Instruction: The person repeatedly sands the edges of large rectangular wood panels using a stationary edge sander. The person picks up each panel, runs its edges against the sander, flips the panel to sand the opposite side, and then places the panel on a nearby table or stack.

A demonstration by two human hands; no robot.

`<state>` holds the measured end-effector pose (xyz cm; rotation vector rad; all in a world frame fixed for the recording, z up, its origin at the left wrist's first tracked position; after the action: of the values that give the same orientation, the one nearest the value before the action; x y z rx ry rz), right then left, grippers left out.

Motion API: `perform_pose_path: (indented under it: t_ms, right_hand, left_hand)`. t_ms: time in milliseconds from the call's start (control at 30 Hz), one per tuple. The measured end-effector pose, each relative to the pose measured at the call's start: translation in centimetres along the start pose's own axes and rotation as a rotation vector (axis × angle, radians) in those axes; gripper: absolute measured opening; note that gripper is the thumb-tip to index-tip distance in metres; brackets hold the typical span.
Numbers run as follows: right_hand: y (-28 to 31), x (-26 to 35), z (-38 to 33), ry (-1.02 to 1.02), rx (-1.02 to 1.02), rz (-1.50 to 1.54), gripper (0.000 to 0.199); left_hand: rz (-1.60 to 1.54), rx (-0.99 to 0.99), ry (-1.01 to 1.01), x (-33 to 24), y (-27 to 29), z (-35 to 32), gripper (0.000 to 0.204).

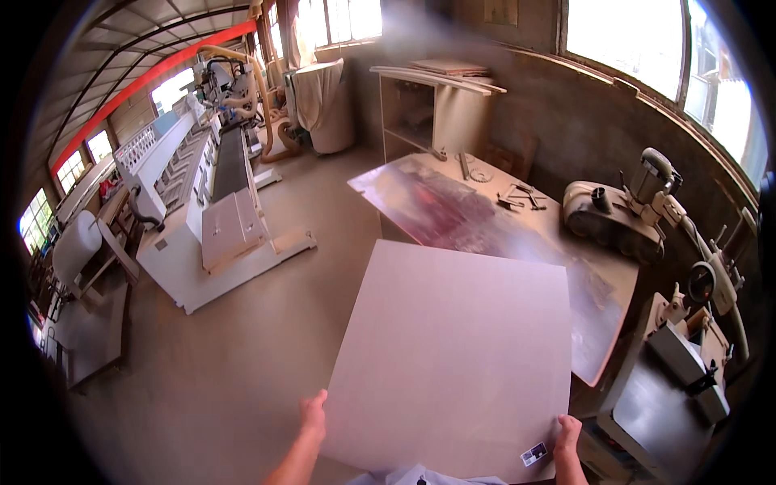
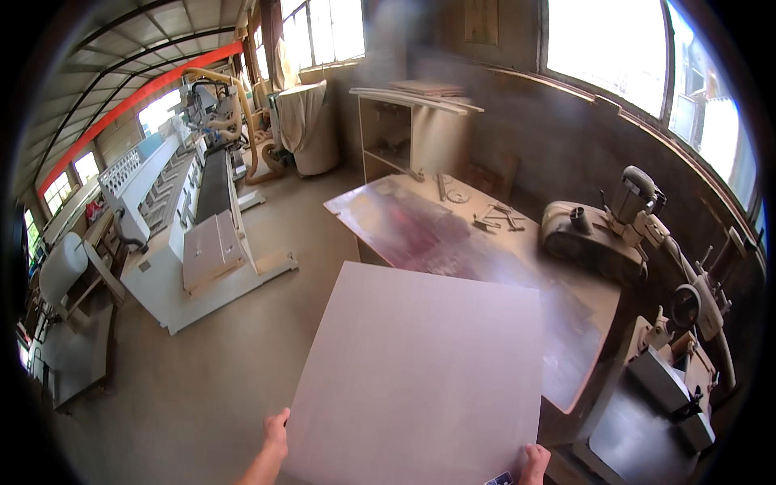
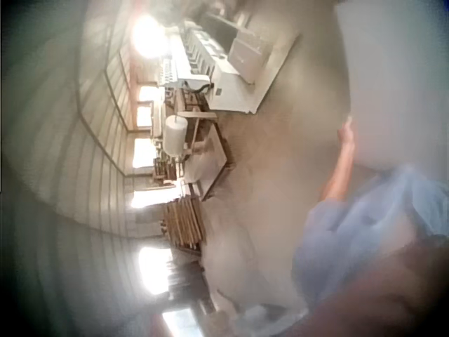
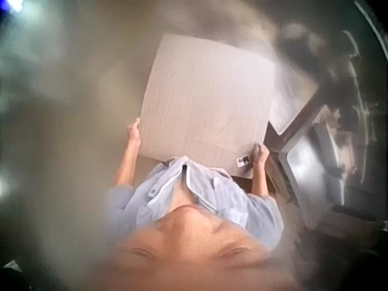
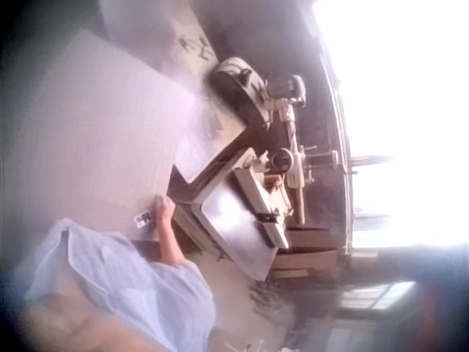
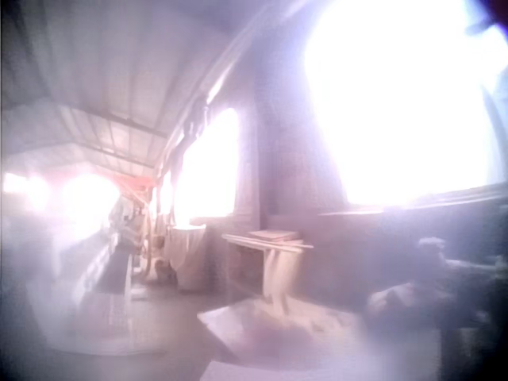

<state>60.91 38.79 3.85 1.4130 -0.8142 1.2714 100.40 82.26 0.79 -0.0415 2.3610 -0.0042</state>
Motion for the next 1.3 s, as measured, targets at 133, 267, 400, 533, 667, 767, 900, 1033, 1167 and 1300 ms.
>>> perform_pose_path:
  t_ms: [133, 267, 400, 533, 667, 767, 900, 1033, 1167, 1300]
  right_hand:
    - [-8.2, 1.0, 3.3, -0.026, 0.015, 0.037, 0.017]
    - [-16.8, 0.5, 6.6, -0.058, 0.006, 0.043, 0.022]
    - [-27.0, 1.3, 10.4, -0.102, -0.004, 0.124, 0.020]
    - [-32.7, 1.3, 15.2, -0.164, 0.014, 0.128, 0.014]
    - [-38.5, 2.7, 17.6, -0.203, -0.044, 0.188, 0.026]
    - [-42.7, 1.7, 18.5, -0.159, -0.159, 0.164, 0.020]
    - [-49.0, 0.8, 18.5, -0.239, -0.389, 0.187, 0.018]
    - [-52.8, 1.2, 17.6, -0.317, -0.531, 0.090, 0.021]
    - [-56.0, 2.9, 18.3, -0.351, -0.514, 0.082, 0.021]
    - [-59.1, 4.7, 19.4, -0.513, -0.513, 0.086, 0.026]
  left_hand:
    - [0.020, -0.019, -0.030, -5.2, 0.1, 7.0, 0.032]
    - [0.001, 0.005, -0.046, -12.0, -2.7, 14.0, 0.029]
    - [0.069, -0.030, -0.048, -18.7, -4.0, 24.1, 0.027]
    - [0.146, 0.081, 0.004, -27.0, -9.6, 28.0, 0.024]
    - [0.219, 0.089, -0.004, -34.6, -15.2, 31.7, 0.032]
    - [0.293, 0.159, -0.001, -40.1, -19.9, 37.0, 0.033]
    - [0.383, 0.234, -0.093, -44.8, -24.5, 49.4, 0.029]
    - [0.450, 0.327, -0.034, -48.6, -31.3, 55.2, 0.030]
    - [0.480, 0.456, 0.061, -51.6, -37.1, 58.6, 0.028]
    - [0.512, 0.576, 0.225, -52.7, -39.7, 63.1, 0.020]
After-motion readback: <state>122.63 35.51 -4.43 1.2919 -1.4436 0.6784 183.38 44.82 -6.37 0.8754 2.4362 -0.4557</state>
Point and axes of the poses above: each hand's wrist, its own z-axis towards the middle knuckle, its own y-axis out of the back of the hand, x = y × z, the point moved 4 cm from there along z, towards the middle knuckle, and after that the axes turned 15 degrees about y, right-handed, at the moved point
